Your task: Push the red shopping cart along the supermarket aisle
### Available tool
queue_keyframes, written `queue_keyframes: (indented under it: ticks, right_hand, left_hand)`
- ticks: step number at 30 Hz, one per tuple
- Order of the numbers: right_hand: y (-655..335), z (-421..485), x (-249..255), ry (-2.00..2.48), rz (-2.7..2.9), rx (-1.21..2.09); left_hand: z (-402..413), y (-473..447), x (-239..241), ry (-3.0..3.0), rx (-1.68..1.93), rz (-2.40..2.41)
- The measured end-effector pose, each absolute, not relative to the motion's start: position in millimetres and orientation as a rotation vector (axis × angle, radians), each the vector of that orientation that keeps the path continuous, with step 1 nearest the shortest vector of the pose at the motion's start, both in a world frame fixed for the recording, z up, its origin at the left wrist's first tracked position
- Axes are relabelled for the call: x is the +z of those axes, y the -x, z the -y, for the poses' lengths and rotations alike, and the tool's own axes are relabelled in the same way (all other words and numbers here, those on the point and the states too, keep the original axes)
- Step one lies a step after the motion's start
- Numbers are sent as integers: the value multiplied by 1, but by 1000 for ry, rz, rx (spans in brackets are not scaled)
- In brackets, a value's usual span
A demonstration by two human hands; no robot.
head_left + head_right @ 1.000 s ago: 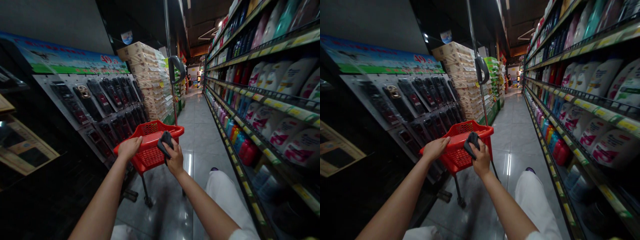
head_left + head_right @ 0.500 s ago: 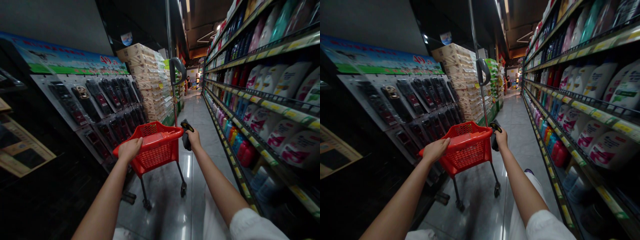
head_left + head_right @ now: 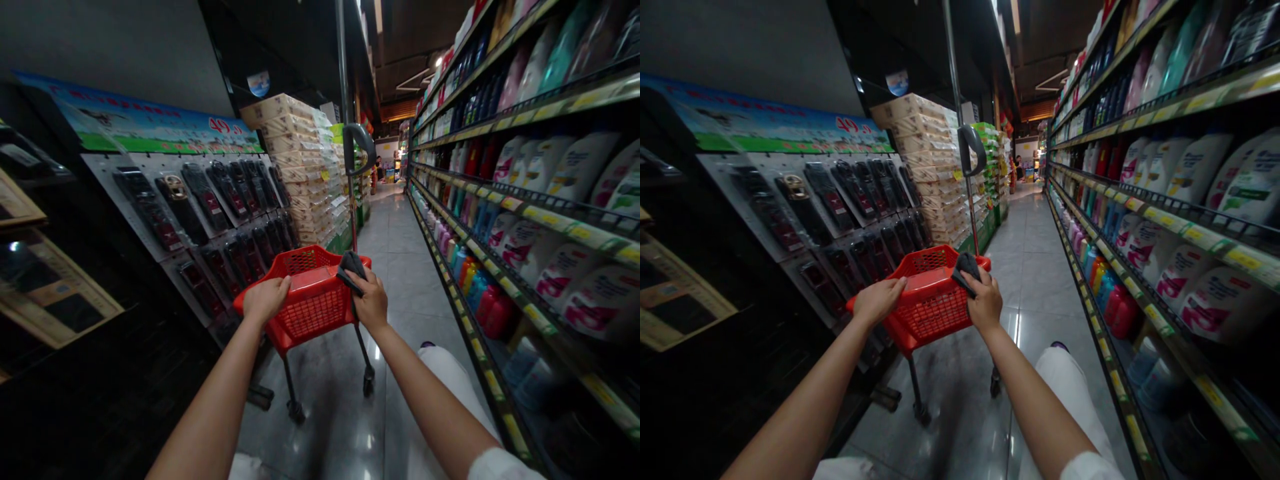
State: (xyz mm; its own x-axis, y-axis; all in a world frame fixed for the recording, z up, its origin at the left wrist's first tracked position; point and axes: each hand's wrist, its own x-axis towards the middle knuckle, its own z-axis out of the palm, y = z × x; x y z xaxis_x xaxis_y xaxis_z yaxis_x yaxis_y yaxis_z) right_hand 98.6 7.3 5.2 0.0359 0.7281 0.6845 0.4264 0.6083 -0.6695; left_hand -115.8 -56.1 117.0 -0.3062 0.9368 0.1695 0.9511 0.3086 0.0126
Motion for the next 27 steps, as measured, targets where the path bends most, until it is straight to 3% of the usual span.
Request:
queue_keyframes:
  ticks: [8,21,27]
  right_hand:
    - [-153,-88,5,907,1450,585]
    - [-77,17,1,1124,1618,131]
    - [-86,15,13,1072,1824,59]
  left_hand:
    - [54,125,115,1775,-179,2414]
    - [54,114,115,1655,-220,2482]
    - [53,118,116,1710,-200,2450]
